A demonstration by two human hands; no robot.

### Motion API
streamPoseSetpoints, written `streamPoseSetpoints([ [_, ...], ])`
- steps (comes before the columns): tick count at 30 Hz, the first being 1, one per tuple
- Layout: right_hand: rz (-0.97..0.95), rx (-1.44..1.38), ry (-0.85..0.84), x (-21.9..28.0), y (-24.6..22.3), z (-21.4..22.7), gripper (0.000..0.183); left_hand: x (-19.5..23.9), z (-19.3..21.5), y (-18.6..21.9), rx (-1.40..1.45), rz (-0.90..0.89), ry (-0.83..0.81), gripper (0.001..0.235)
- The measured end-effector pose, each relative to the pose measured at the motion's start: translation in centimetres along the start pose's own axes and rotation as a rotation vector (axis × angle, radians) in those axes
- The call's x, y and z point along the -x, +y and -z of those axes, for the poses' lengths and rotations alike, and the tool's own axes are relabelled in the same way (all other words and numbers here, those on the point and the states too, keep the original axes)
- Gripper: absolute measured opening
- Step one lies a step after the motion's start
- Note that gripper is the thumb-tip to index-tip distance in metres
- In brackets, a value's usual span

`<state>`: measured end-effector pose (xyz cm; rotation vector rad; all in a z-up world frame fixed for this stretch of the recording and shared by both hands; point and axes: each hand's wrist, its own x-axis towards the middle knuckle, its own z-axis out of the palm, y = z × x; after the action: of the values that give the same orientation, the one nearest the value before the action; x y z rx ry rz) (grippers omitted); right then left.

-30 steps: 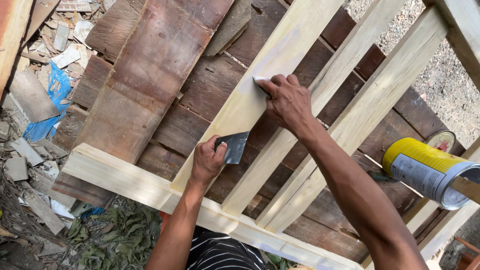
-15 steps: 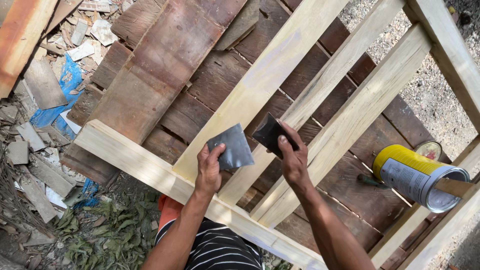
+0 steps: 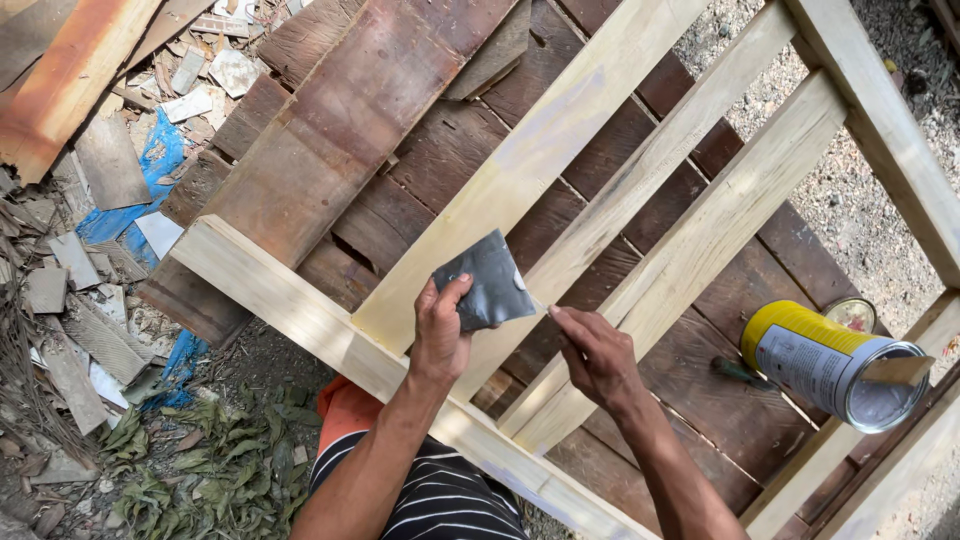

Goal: The person sands a wooden frame using sandpaper, moving along the edges and slats of the frame. The person holds a second sanding block in the other hand while working on the wood surface.

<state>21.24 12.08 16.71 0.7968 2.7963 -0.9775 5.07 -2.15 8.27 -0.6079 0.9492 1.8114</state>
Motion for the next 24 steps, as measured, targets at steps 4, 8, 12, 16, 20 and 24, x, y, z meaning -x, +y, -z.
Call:
streamPoseSetpoints([
  [4,-0.606,-0.598,0.208,1.0,-2.4,-0.2,0.041,0.4,0.1,0.6,-0.251,-0.371,-0.151,0.02],
  [8,-0.782,-0.951,0.275,0.2,-5.3,-0.6,0.044,1.8,-0.8,1.9,-0.405,-0.48,-0.221,0.024],
  [12,-0.83,-0.971,0.282,-1.6,-6.0,-2.0,0.041,2.6,-1.8,2.8,-0.48,-0.219,-0.148,0.031],
  [16,-0.801,-0.97,0.228,-1.7,-5.6,-2.8,0.039,2.7,-1.6,2.9,-0.682,-0.158,-0.218,0.037],
  [20,-0.707,-0.691,0.104,-2.9,-2.2,-2.3,0.037,0.4,0.4,1.0,-0.896,-0.177,-0.26,0.039],
  [24,-0.185,0.191,-0.046,-7.8,4.9,-0.9,0.031,-4.2,5.2,-0.6,-0.722,-0.233,-0.118,0.033],
])
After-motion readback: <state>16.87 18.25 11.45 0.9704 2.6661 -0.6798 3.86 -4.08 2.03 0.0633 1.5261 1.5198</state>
